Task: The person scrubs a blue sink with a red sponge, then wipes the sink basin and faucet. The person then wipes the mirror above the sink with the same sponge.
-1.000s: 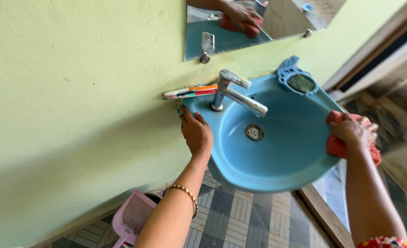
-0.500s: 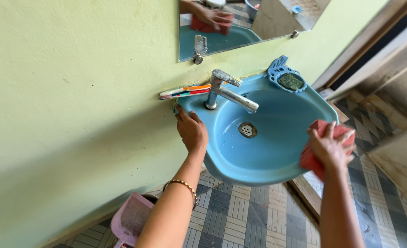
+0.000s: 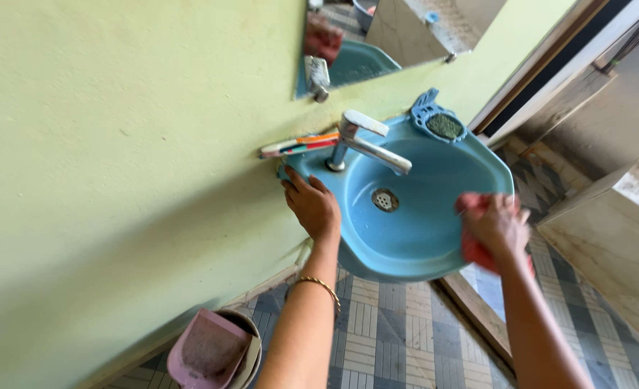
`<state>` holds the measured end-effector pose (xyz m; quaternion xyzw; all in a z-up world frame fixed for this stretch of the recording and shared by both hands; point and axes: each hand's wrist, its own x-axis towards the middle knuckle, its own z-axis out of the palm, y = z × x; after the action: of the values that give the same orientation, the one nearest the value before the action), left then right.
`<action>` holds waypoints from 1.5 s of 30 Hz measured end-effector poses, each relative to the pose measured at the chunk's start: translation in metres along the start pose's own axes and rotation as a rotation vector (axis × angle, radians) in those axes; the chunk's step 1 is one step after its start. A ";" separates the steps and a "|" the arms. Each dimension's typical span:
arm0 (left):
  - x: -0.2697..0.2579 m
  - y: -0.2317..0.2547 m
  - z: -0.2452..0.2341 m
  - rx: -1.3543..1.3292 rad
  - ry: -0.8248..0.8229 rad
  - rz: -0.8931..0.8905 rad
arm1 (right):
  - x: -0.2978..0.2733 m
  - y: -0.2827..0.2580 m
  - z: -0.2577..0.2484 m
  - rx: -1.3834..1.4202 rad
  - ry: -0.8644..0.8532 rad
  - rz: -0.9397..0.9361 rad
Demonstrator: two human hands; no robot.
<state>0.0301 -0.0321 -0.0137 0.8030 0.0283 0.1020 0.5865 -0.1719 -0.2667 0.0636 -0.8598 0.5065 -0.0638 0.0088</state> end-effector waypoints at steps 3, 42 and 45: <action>-0.001 0.003 -0.003 -0.041 0.010 -0.008 | -0.070 -0.028 -0.003 0.089 -0.052 -0.116; 0.002 0.007 -0.017 0.095 0.110 0.126 | -0.059 0.001 0.003 -0.212 0.044 -0.173; 0.004 0.009 -0.018 0.099 0.083 0.136 | -0.097 -0.042 0.011 -0.068 -0.162 -0.324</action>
<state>0.0296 -0.0178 0.0000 0.8261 0.0028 0.1731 0.5363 -0.1800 -0.1624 0.0463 -0.9322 0.3610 0.0223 0.0100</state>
